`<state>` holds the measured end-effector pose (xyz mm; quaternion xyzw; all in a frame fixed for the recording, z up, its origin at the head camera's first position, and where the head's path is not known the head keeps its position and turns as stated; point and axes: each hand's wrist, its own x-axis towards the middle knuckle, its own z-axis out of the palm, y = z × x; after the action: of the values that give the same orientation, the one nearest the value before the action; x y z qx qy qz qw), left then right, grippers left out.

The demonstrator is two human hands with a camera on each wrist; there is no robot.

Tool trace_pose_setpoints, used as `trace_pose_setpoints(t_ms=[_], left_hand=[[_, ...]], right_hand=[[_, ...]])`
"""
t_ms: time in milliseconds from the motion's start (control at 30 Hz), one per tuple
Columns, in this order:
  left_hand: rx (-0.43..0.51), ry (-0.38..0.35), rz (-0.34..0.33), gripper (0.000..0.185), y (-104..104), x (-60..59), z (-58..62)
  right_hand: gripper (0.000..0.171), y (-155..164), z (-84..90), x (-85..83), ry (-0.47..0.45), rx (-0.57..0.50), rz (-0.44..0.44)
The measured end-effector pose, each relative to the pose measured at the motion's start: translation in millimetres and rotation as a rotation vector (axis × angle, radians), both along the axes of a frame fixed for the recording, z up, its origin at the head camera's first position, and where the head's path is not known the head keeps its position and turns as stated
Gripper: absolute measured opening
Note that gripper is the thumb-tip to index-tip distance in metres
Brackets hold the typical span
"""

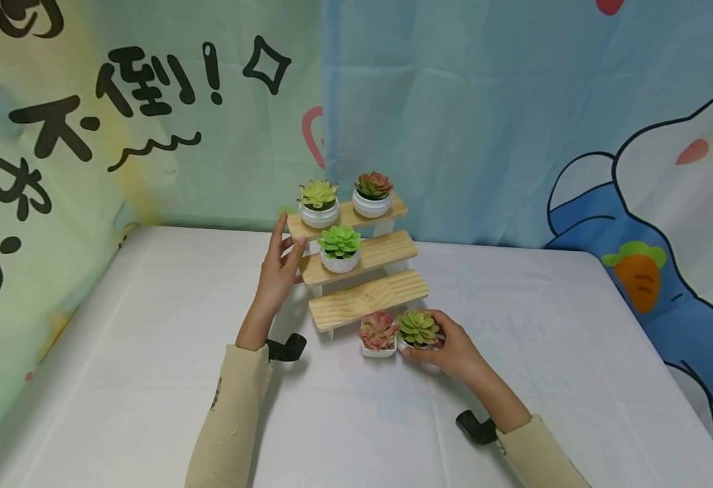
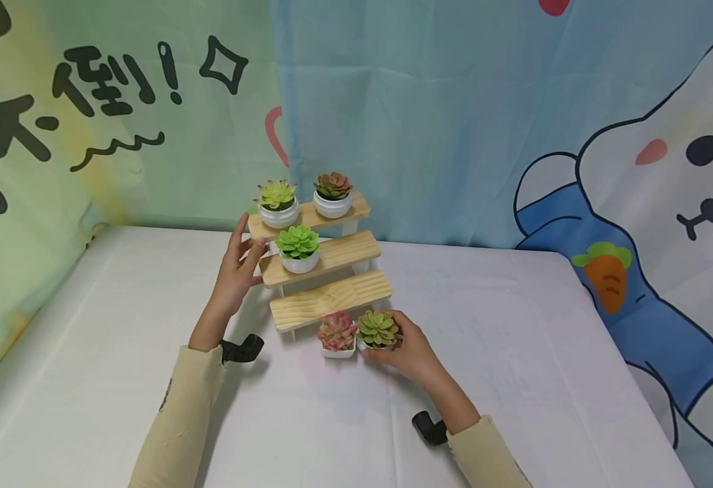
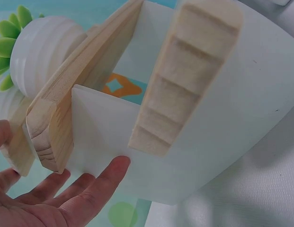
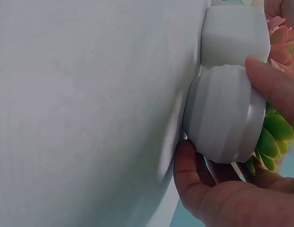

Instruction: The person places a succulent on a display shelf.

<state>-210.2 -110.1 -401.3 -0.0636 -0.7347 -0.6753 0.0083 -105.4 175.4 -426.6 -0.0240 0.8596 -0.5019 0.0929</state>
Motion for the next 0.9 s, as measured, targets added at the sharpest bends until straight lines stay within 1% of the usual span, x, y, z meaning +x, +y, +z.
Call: trace_pose_setpoints(t_ms=[300,533,900], left_hand=[[-0.004,0.001,-0.001,0.065,1.2,-1.0,-1.2],[-0.012,-0.003,-0.001,0.065,1.6,-0.6,-2.3],[-0.012,0.000,-0.007,0.066,0.1,0.8,0.2]], right_hand=[[0.070,4.5,5.8,4.5,-0.016,0.043,-0.031],[0.069,9.1,5.8,4.5,0.002,0.021,-0.030],[0.068,11.3,20.7,3.7,0.044,0.022,-0.017]])
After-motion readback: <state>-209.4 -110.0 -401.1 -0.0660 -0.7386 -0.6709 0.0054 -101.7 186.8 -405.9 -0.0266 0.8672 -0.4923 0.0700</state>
